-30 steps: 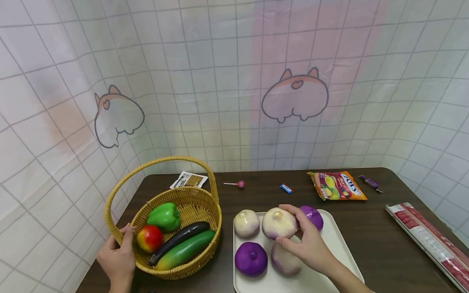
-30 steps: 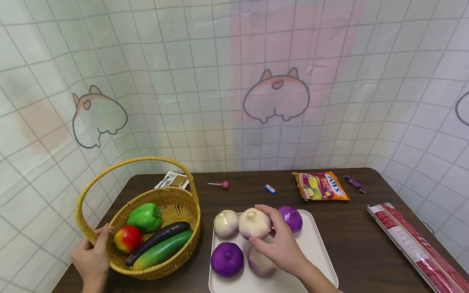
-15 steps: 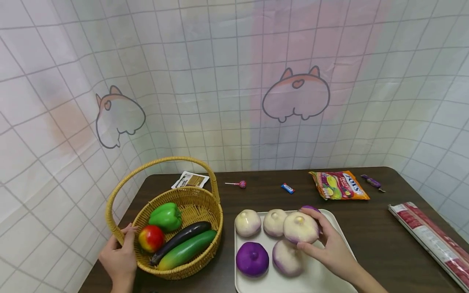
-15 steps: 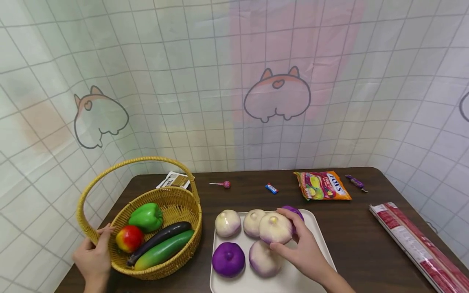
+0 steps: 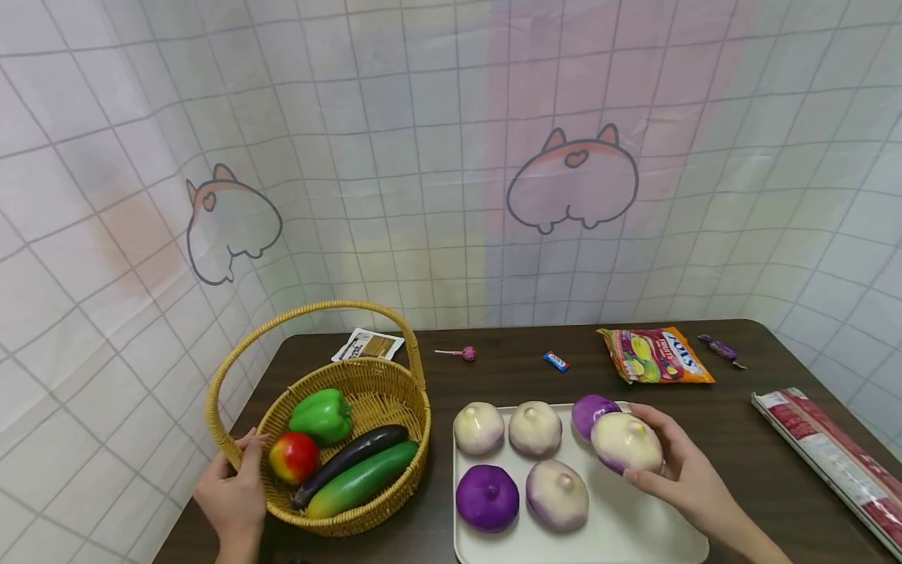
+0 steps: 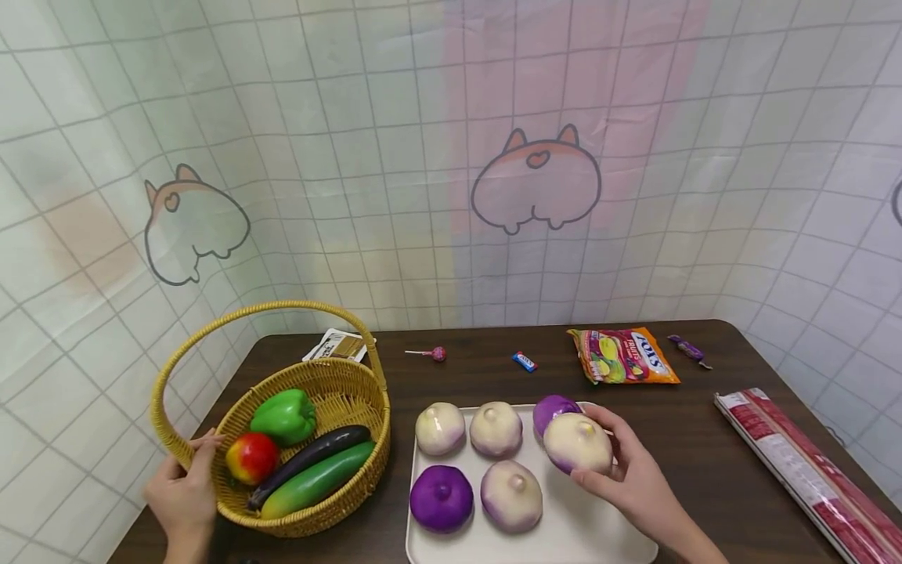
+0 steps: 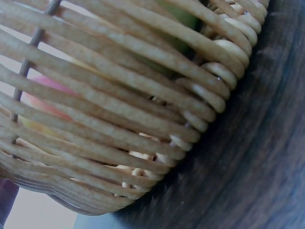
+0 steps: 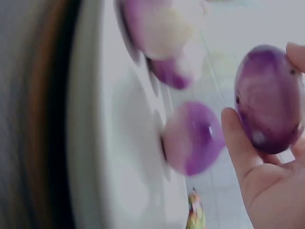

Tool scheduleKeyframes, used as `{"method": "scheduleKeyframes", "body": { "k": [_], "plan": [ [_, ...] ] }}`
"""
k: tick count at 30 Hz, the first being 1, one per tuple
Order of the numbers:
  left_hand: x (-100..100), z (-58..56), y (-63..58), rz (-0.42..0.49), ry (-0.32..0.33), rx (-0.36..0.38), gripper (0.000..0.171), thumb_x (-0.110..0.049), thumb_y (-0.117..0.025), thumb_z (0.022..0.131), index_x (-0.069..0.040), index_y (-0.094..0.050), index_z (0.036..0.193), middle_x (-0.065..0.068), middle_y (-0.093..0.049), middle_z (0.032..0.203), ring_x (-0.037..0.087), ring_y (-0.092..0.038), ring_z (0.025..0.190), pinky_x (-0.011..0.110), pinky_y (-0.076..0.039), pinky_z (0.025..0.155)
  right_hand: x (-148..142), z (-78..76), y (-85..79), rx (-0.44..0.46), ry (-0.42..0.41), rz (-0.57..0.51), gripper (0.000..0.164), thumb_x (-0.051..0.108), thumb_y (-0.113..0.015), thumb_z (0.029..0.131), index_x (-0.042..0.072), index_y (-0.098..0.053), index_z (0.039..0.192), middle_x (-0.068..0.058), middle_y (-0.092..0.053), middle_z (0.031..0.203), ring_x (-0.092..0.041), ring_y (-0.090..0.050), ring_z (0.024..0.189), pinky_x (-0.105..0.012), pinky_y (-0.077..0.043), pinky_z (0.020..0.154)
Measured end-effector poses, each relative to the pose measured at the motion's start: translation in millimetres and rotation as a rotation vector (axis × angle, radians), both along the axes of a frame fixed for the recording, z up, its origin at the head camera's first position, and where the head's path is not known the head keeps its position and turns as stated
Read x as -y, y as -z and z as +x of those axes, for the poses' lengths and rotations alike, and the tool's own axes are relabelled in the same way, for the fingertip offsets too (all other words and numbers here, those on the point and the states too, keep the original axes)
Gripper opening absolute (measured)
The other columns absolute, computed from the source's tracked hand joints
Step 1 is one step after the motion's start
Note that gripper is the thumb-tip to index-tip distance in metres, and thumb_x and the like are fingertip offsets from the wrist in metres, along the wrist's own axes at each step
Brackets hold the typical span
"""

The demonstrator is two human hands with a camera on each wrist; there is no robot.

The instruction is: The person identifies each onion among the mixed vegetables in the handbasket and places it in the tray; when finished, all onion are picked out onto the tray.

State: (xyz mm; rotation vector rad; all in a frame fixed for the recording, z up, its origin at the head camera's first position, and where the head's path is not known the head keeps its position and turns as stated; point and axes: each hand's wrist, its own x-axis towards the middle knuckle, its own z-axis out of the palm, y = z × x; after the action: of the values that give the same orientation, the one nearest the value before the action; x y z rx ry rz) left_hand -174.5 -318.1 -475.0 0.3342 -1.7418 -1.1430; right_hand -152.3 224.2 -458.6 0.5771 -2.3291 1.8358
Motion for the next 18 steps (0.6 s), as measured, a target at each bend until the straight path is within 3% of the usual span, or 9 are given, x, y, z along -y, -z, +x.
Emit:
{"method": "scheduleKeyframes", "body": {
  "k": [11, 18],
  "plan": [
    [0, 0.9, -1.5, 0.001, 0.002, 0.011, 0.008, -0.002, -0.071, 0.085, 0.004, -0.076, 0.082, 0.014, -0.074, 0.079, -0.011, -0.065, 0.082, 0.006, -0.047, 0.073, -33, -2.9, 6.6, -0.031, -0.059, 0.124, 0.075, -0.008, -0.071, 0.081, 0.000, -0.033, 0.145, 0.011, -0.042, 0.137, 0.005, -0.050, 0.114, -0.020, -0.053, 0.081],
    [0, 0.7, -3.4, -0.012, -0.001, -0.004, 0.008, 0.000, -0.071, 0.085, 0.006, -0.075, 0.082, 0.013, -0.074, 0.078, -0.011, -0.065, 0.081, 0.006, -0.047, 0.071, -36, -3.6, 13.1, -0.084, -0.128, 0.226, 0.076, -0.001, -0.079, 0.076, 0.002, -0.040, 0.141, 0.006, -0.047, 0.131, 0.001, -0.052, 0.110, -0.015, -0.047, 0.085]
  ]
}}
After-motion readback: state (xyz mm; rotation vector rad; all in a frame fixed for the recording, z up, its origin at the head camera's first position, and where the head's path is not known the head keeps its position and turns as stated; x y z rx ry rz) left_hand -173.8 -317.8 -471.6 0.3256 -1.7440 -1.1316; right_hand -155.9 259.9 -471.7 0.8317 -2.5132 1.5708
